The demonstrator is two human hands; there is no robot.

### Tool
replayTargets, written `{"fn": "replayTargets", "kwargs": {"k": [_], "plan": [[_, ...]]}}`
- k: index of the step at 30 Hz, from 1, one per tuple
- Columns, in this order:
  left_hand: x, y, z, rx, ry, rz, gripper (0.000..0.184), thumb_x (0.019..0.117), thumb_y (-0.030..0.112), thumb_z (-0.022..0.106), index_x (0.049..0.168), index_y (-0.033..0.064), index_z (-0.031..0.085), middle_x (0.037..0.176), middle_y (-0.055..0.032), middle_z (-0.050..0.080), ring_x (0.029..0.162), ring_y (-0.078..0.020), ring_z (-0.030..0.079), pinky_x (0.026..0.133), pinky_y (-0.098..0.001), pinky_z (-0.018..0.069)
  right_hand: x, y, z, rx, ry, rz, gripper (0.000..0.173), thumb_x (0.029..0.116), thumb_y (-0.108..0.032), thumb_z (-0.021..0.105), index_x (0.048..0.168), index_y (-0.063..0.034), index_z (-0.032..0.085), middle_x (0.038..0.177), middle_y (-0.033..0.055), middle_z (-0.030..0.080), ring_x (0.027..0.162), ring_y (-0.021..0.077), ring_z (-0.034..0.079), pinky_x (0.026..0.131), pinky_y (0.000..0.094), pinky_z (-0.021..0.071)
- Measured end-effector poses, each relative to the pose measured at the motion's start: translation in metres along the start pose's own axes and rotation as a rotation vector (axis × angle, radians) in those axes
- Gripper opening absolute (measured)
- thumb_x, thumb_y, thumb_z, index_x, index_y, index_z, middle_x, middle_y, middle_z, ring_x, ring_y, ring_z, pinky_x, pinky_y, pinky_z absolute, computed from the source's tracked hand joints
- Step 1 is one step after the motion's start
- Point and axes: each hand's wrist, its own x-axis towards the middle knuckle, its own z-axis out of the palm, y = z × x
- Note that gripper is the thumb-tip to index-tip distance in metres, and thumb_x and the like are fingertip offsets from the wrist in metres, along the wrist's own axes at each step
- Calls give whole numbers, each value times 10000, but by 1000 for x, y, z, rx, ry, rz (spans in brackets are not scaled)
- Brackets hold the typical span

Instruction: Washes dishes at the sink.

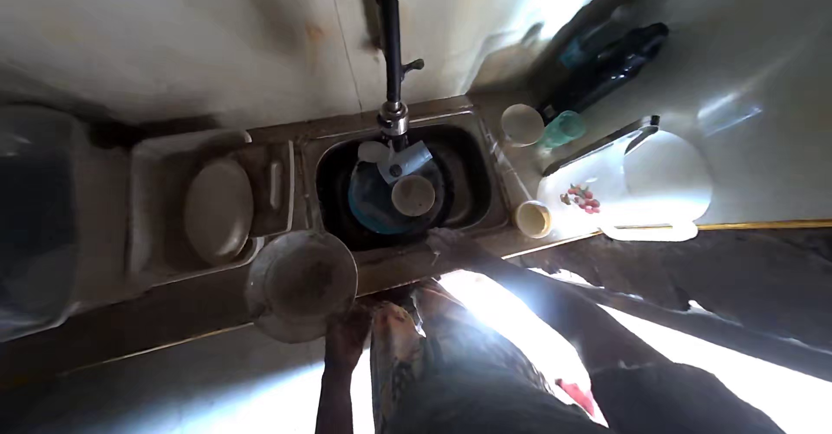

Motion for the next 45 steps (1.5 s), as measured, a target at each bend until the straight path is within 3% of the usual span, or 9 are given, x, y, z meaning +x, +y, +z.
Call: {"fn": "replayTargets", "kwargs": {"k": [8, 11, 14, 16, 21, 25, 33, 38, 45], "plan": [[-7, 19, 156, 1461, -257, 598, 400, 1051, 161, 539, 1416, 3, 572, 1390, -207, 613, 1297, -325, 592, 1133, -476, 429, 32, -17, -50, 714, 165, 627, 404, 1116, -200, 404, 1435, 13, 529, 1376, 187, 623, 1265, 265, 611, 1099, 424, 463], [48, 23, 235, 1951, -345, 620, 591, 1053, 378, 513, 1522, 25, 446, 1563, -223, 430, 1489, -360, 352, 1245, -517, 199, 33, -15, -41, 1325, 297, 694, 333, 1116, -293, 418, 1190, -12, 581, 813, 38, 577, 618, 96, 549, 569, 249, 490], [104, 13, 261, 2179, -323, 480, 701, 1024, 485, 515, 1534, 15, 415, 1628, -259, 287, 1529, -429, 215, 1239, -611, 117, 5, -9, -50, 1352, 218, 647, 373, 1083, -233, 501, 1368, 7, 518, 1027, 124, 634, 794, 161, 609, 723, 334, 542], [118, 12, 264, 2153, -364, 435, 501, 1065, 380, 481, 1363, -7, 592, 1449, -254, 533, 1382, -407, 478, 1139, -589, 362, -15, -3, -64, 1204, 188, 684, 324, 1074, -181, 496, 1335, 1, 556, 1076, 125, 645, 872, 170, 627, 771, 347, 545], [101, 25, 258, 1188, -401, 464, 504, 1002, 149, 632, 1400, -119, 478, 1362, -298, 560, 1281, -343, 546, 1101, -457, 435, -52, 18, -88, 1548, 658, 752, 406, 1130, -262, 357, 1391, 7, 512, 1222, 162, 625, 1031, 193, 635, 880, 361, 553], [48, 32, 270, 660, -324, 422, 303, 1065, 73, 446, 1313, -87, 515, 1196, -212, 592, 1031, -226, 600, 906, -382, 524, -2, -26, -116, 964, 655, 647, 381, 1101, -130, 429, 1400, 73, 551, 1367, 266, 611, 1283, 326, 593, 1119, 445, 438], [-26, 53, 276, 906, -72, 857, 357, 1100, 105, 389, 1262, -130, 603, 1247, -301, 620, 1192, -341, 582, 1051, -463, 437, 90, -33, -151, 389, 465, 202, 351, 1026, -235, 589, 1285, -13, 670, 1145, 274, 700, 1042, 452, 683, 865, 631, 547], [2, 74, 266, 883, -52, 757, 326, 1068, 88, 482, 1297, -130, 560, 1253, -310, 609, 1173, -351, 595, 1025, -464, 479, 81, -112, -136, 484, 543, 299, 396, 1062, -299, 508, 1412, -162, 634, 1592, 102, 454, 1508, 370, 328, 1178, 645, 276], [-35, 74, 286, 656, -121, 747, 382, 1105, 133, 391, 1353, -121, 531, 1328, -282, 583, 1229, -307, 569, 1073, -442, 447, 70, -87, -170, 556, 537, 377, 368, 1043, -246, 552, 1349, -72, 661, 1412, 183, 613, 1342, 345, 553, 1136, 538, 421]]}}
